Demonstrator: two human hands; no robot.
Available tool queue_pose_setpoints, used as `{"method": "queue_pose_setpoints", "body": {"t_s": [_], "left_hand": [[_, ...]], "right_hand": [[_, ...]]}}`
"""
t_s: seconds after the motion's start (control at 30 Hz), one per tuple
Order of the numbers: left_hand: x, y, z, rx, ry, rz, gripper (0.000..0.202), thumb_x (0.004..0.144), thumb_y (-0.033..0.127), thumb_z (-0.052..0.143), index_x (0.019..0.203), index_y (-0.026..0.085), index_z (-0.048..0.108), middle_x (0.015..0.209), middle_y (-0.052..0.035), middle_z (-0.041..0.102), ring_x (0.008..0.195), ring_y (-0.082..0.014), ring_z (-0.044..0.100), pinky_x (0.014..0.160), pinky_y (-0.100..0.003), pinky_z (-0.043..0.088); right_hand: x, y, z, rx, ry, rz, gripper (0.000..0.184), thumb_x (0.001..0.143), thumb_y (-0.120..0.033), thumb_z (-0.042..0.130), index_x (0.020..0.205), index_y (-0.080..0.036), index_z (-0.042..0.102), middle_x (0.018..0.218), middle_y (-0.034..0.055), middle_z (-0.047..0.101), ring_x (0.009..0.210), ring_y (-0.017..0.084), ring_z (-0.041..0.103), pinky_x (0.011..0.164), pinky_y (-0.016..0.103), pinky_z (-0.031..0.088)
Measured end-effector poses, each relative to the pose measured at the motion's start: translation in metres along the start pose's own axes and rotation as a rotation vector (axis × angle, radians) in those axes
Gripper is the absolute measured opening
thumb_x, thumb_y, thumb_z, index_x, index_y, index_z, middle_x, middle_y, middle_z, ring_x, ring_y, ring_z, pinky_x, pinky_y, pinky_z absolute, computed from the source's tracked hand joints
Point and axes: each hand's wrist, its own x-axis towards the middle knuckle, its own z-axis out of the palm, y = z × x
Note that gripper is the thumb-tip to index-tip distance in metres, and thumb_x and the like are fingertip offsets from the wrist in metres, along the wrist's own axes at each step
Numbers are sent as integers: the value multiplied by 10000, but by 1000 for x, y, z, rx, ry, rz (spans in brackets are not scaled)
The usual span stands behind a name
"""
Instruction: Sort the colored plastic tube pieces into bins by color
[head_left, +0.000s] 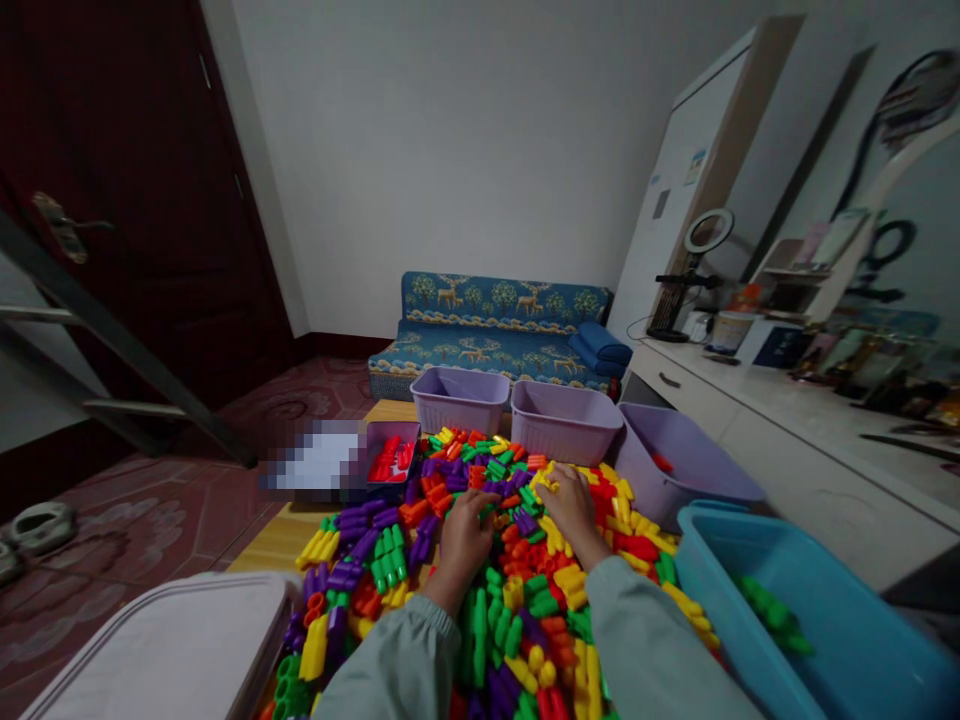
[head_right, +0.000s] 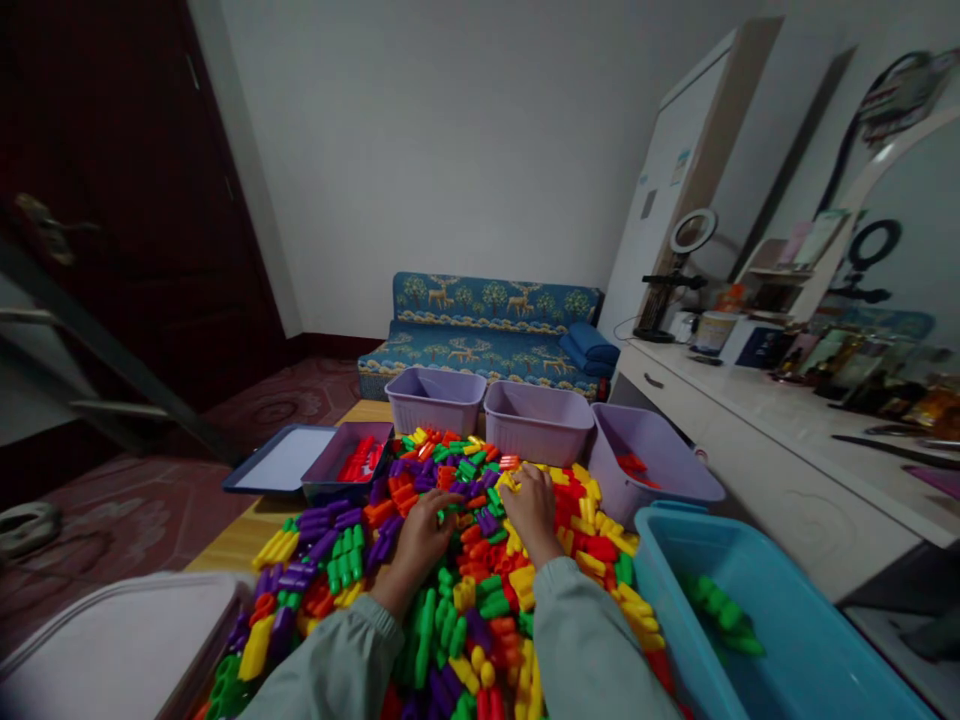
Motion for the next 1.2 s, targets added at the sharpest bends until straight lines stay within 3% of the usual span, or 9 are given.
{"method": "queue_pose_setpoints", "body": {"t_s": [0.13, 0.23, 0.33, 0.5, 0.7, 0.8, 0.93, 1.07, 1.2], "left_hand": [[-3, 7, -3, 177, -32, -41, 278, 791, 205, 553, 1030, 217, 694, 1028, -66, 653, 1006, -206, 584, 857, -305, 463], [-5, 10, -5, 204, -73, -43, 330, 769, 207, 563, 1076, 219, 685, 1110, -56, 647, 1047, -202, 575, 895, -289, 448], [-6, 14, -7, 210, -127, -36, 399, 723, 163, 569, 1097, 249, 680, 1169, -28, 632, 1063, -192, 573, 900, -270, 445], [-5, 19, -8, 223, -166, -15, 391, 722, 142, 562, 1068, 266, 694, 1155, -23, 644, 1063, -190, 576, 896, -267, 440], [-3, 14, -2, 197, -157, -66, 432, 738, 76, 515, 1104, 237, 677, 1103, -75, 658, 997, -208, 618, 843, -286, 454], [4, 9, 1, 46, -58, -173, 397, 704, 48, 545, 1051, 166, 698, 1029, -109, 691, 971, -232, 630, 851, -315, 458], [22, 10, 3, -483, 39, -406, 297, 674, 86, 625, 956, 122, 714, 854, -88, 711, 717, -181, 649, 684, -281, 497], [36, 14, 8, -1008, 84, -564, 317, 691, 177, 680, 1004, 129, 688, 745, -39, 677, 569, -101, 597, 607, -238, 495], [38, 12, 15, -1009, 113, -498, 356, 638, 244, 744, 960, 103, 692, 681, -25, 671, 542, -93, 583, 574, -214, 477]], "right_hand": [[2, 12, 7, -163, -189, 5, 259, 744, -236, 583, 944, -130, 709, 1168, 160, 615, 1109, 281, 526, 980, 354, 338], [-5, 9, 8, -171, -203, -25, 288, 760, -255, 591, 995, -127, 698, 1086, 150, 648, 1044, 277, 558, 942, 362, 361], [-13, 5, 7, -103, -179, -60, 228, 744, -279, 630, 916, -153, 712, 967, 118, 674, 956, 262, 583, 845, 333, 418], [-23, -2, 6, 185, -88, -76, 176, 697, -304, 676, 806, -170, 709, 912, 91, 674, 892, 232, 607, 801, 312, 451], [-28, -4, 14, 828, -163, 165, 312, 647, -420, 705, 821, -160, 709, 788, 62, 711, 756, 239, 646, 648, 318, 487], [-30, 0, 16, 1128, -234, 337, 383, 602, -445, 747, 852, -159, 699, 790, 58, 720, 735, 230, 663, 556, 278, 481], [-32, 0, 14, 1333, -279, 511, 447, 555, -401, 798, 923, -174, 685, 820, 62, 727, 714, 223, 681, 506, 259, 492], [-36, -5, 13, 1359, -279, 494, 457, 589, -373, 781, 989, -184, 666, 863, 53, 729, 740, 216, 685, 485, 238, 478], [-40, -10, 13, 1339, -272, 441, 452, 597, -401, 762, 980, -177, 673, 883, 57, 728, 773, 232, 678, 517, 254, 478]]}}
